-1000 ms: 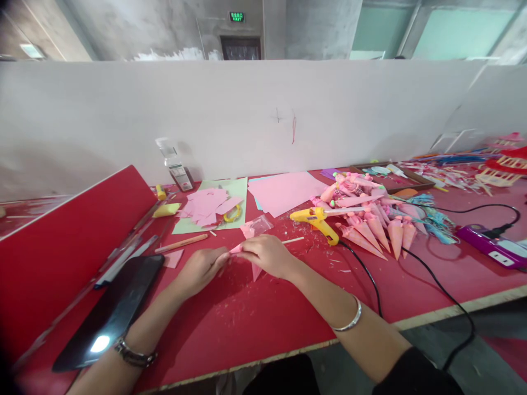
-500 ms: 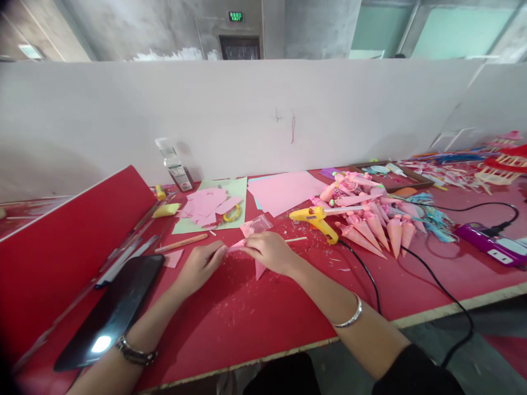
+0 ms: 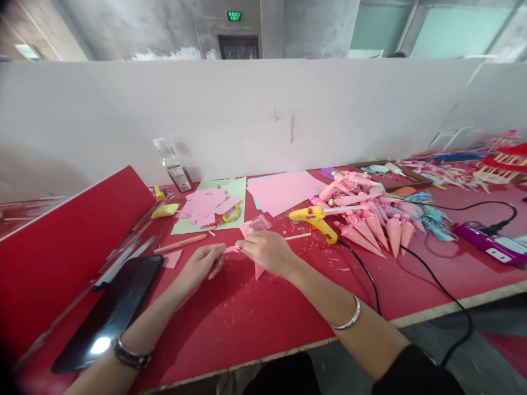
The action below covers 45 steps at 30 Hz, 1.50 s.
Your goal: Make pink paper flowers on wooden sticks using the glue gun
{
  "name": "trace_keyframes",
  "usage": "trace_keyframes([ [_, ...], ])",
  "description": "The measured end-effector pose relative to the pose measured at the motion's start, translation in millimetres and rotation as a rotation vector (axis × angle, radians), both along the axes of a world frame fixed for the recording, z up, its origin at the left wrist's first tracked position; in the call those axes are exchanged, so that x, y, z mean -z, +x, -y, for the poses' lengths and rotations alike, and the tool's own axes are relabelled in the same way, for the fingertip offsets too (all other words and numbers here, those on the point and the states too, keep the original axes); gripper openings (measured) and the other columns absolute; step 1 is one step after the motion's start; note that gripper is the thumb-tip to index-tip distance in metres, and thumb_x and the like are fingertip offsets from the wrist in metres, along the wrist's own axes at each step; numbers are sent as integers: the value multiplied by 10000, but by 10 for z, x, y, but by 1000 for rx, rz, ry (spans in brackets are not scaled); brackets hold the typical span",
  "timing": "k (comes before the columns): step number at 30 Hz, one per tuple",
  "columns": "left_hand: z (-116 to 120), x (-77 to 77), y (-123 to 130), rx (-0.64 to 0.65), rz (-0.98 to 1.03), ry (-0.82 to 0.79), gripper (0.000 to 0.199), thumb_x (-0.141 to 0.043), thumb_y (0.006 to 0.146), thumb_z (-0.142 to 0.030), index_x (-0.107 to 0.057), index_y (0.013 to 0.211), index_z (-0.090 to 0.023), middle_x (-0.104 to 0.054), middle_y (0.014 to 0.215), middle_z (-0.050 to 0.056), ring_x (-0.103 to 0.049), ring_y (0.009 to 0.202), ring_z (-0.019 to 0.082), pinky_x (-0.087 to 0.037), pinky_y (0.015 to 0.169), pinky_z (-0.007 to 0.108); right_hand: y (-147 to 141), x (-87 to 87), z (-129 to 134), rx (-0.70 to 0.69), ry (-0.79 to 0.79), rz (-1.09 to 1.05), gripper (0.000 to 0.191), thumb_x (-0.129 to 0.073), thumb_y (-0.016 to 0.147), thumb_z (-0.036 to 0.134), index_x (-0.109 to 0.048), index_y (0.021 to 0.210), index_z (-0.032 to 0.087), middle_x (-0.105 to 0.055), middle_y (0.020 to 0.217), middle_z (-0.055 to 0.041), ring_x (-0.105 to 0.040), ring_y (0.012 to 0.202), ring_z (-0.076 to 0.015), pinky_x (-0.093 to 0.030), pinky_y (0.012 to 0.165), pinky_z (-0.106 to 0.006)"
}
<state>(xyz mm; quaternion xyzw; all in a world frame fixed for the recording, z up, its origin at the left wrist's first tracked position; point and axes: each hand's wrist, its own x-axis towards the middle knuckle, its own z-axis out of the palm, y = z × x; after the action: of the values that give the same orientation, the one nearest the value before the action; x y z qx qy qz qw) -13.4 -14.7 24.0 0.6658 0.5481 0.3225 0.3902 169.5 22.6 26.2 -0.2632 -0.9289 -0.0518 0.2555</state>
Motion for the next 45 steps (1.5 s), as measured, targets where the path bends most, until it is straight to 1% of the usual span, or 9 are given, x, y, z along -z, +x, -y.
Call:
trace_keyframes([
  [5, 10, -20, -52, 58, -607, 438, 280, -304, 848, -354, -523, 876, -183, -610, 765, 32, -532, 647, 140, -324, 556, 216, -1, 6, -4, 24, -241, -86, 259, -359, 878, 253, -554, 737, 155, -567, 691, -18, -508, 659, -107, -315, 558, -196],
  [10, -20, 11, -114, 59, -911, 562, 396, -265, 857, -403, -566, 769, -161, -593, 579, 52, -505, 533, 153, -251, 478, 221, -9, 19, -25, -6, -350, -146, 296, -359, 875, 268, -525, 660, 151, -540, 627, -5, -483, 596, -94, -310, 545, -190],
  [13, -30, 24, -126, 59, -849, 536, 407, -268, 858, -403, -560, 709, -162, -581, 564, 42, -488, 507, 142, -230, 466, 217, -10, 31, -33, -26, -349, -152, 291, -368, 871, 261, -532, 658, 148, -539, 625, -8, -486, 599, -96, -320, 554, -192],
  [18, -20, 23, -85, 60, -491, 379, 365, -324, 844, -394, -499, 623, -162, -497, 503, -20, -443, 474, 97, -259, 473, 191, 4, 40, -24, -42, -278, -119, 252, -369, 869, 235, -580, 761, 148, -574, 683, -26, -514, 653, -109, -339, 573, -199],
  [28, -27, 32, 24, 26, 162, -132, 380, -304, 822, -443, -424, 582, -173, -311, 304, -89, -252, 280, 58, -212, 350, 172, 35, 33, 5, -35, 126, 53, 273, -328, 887, 195, -532, 1064, 160, -596, 691, -19, -526, 663, -121, -321, 545, -229],
  [31, -6, 7, 38, 72, 236, -244, 392, -260, 828, -453, -364, 560, -188, -257, 290, -96, -218, 269, 62, -212, 342, 176, 20, 34, 22, -34, 102, 45, 264, -333, 884, 195, -552, 1028, 164, -604, 682, -20, -526, 645, -123, -315, 543, -232],
  [34, 23, -23, 33, 62, 39, -44, 408, -221, 848, -424, -418, 590, -177, -373, 365, -59, -340, 335, 79, -287, 412, 189, 10, 11, 24, -34, -112, -68, 258, -354, 881, 274, -589, 924, 176, -622, 742, -20, -536, 668, -114, -328, 558, -212],
  [39, 18, -53, -58, 89, -484, 435, 285, -323, 841, -372, -536, 834, -184, -604, 756, 31, -518, 641, 136, -329, 580, 222, 8, -28, 22, -108, -437, -238, 274, -398, 859, 301, -604, 764, 148, -596, 644, 2, -497, 571, -79, -336, 532, -182],
  [45, 3, -25, -92, 61, -490, 457, 391, -275, 853, -372, -477, 593, -163, -461, 497, -18, -425, 470, 104, -263, 477, 206, -26, -26, 59, -179, -621, -355, 236, -397, 853, 250, -552, 1013, 172, -630, 840, -16, -534, 645, -76, -392, 572, -177],
])
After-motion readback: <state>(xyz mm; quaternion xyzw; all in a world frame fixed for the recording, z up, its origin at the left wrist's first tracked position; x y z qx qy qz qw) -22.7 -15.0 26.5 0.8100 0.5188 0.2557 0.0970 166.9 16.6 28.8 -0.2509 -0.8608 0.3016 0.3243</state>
